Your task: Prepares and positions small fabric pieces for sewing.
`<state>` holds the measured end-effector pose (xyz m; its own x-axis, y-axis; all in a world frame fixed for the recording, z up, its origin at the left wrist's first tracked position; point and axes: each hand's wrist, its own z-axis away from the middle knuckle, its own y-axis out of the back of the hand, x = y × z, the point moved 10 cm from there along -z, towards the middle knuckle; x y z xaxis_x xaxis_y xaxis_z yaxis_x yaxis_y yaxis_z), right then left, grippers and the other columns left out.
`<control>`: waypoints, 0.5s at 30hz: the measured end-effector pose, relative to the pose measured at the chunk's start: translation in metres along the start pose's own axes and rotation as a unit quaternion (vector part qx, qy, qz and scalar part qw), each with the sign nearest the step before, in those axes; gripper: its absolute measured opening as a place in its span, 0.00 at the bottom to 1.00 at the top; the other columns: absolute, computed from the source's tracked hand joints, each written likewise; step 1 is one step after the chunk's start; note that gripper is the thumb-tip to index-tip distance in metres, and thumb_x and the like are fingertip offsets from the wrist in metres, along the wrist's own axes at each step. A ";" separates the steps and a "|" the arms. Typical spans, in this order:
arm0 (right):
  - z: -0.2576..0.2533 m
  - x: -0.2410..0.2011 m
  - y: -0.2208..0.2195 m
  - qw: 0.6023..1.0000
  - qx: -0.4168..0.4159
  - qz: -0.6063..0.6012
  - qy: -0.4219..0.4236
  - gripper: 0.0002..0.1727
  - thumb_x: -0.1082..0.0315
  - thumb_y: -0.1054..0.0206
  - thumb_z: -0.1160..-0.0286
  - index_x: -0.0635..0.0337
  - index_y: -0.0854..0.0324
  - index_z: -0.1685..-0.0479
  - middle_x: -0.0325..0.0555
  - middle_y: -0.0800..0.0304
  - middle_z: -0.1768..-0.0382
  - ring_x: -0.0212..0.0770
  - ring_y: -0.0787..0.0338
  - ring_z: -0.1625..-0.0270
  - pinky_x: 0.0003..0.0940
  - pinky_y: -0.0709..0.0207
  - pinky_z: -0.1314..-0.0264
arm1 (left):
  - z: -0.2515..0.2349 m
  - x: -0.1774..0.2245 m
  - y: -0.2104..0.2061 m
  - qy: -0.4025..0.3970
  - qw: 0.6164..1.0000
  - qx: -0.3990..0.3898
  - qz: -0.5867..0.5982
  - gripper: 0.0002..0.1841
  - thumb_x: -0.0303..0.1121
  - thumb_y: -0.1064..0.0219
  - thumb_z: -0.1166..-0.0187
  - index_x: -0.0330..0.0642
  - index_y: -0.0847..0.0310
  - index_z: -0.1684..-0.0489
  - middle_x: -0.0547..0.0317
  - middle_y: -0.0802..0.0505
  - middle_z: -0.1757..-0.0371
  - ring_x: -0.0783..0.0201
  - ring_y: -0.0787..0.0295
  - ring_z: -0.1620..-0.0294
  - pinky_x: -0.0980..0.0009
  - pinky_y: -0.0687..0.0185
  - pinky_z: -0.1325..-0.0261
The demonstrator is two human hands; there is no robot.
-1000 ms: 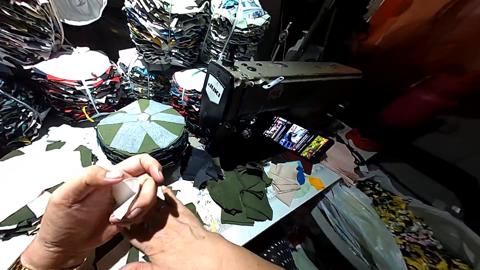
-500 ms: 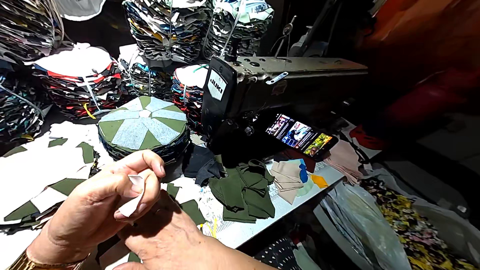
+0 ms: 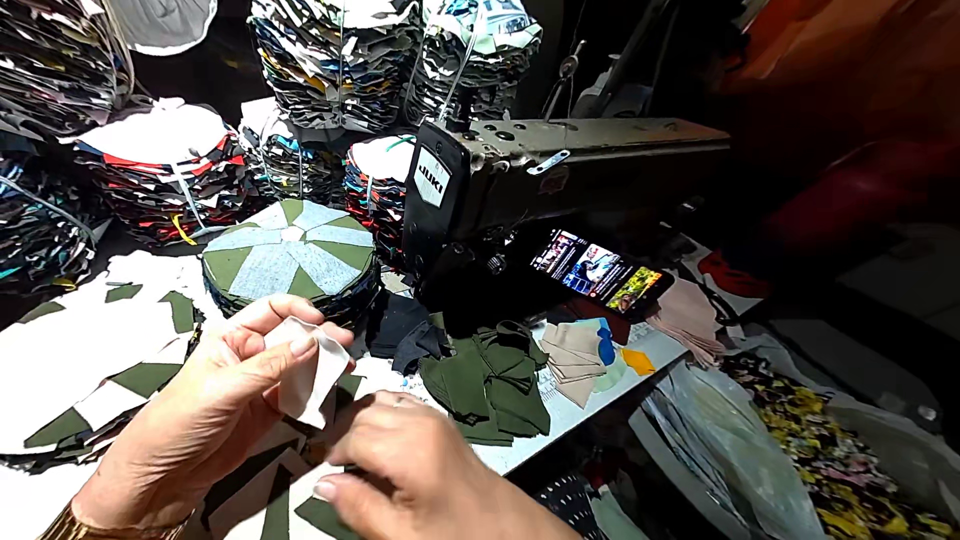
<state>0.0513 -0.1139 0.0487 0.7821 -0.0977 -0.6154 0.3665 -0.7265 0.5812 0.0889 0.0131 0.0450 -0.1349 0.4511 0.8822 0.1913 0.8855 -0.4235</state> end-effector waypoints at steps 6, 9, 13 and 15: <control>0.030 0.001 0.085 0.988 0.139 0.032 -0.053 0.08 0.63 0.33 0.17 0.54 0.10 0.58 0.35 0.07 0.56 0.26 0.09 0.53 0.24 0.12 0.52 | 0.005 0.008 -0.016 -0.016 0.996 -0.033 -0.085 0.05 0.30 0.31 0.19 0.48 0.12 0.51 0.53 0.04 0.54 0.70 0.05 0.58 0.77 0.10 0.54; 0.054 0.000 0.137 0.976 0.169 0.106 -0.084 0.08 0.59 0.34 0.17 0.46 0.10 0.54 0.28 0.08 0.52 0.26 0.09 0.49 0.26 0.12 0.46 | 0.005 0.015 -0.020 -0.028 0.990 -0.044 -0.132 0.07 0.26 0.32 0.19 0.44 0.13 0.49 0.51 0.05 0.50 0.67 0.07 0.52 0.75 0.11 0.50; 0.100 0.014 0.183 0.962 0.186 0.146 -0.136 0.12 0.59 0.36 0.18 0.55 0.11 0.54 0.38 0.07 0.53 0.33 0.08 0.52 0.32 0.11 0.47 | 0.003 0.023 -0.024 -0.022 0.980 -0.029 -0.197 0.12 0.18 0.34 0.22 0.39 0.15 0.45 0.51 0.09 0.45 0.65 0.10 0.52 0.74 0.12 0.50; 0.115 0.017 0.188 0.960 0.141 0.168 -0.174 0.14 0.60 0.36 0.18 0.61 0.11 0.55 0.43 0.08 0.55 0.32 0.09 0.53 0.31 0.13 0.46 | 0.001 0.025 -0.033 -0.026 0.971 -0.041 -0.234 0.13 0.18 0.33 0.23 0.38 0.15 0.43 0.51 0.09 0.49 0.66 0.11 0.57 0.74 0.11 0.53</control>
<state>0.0758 -0.3298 0.0862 0.5981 -0.5453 -0.5872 -0.0672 -0.7643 0.6413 0.0785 -0.0046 0.0812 -0.2737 0.0084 0.9618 0.1742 0.9839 0.0409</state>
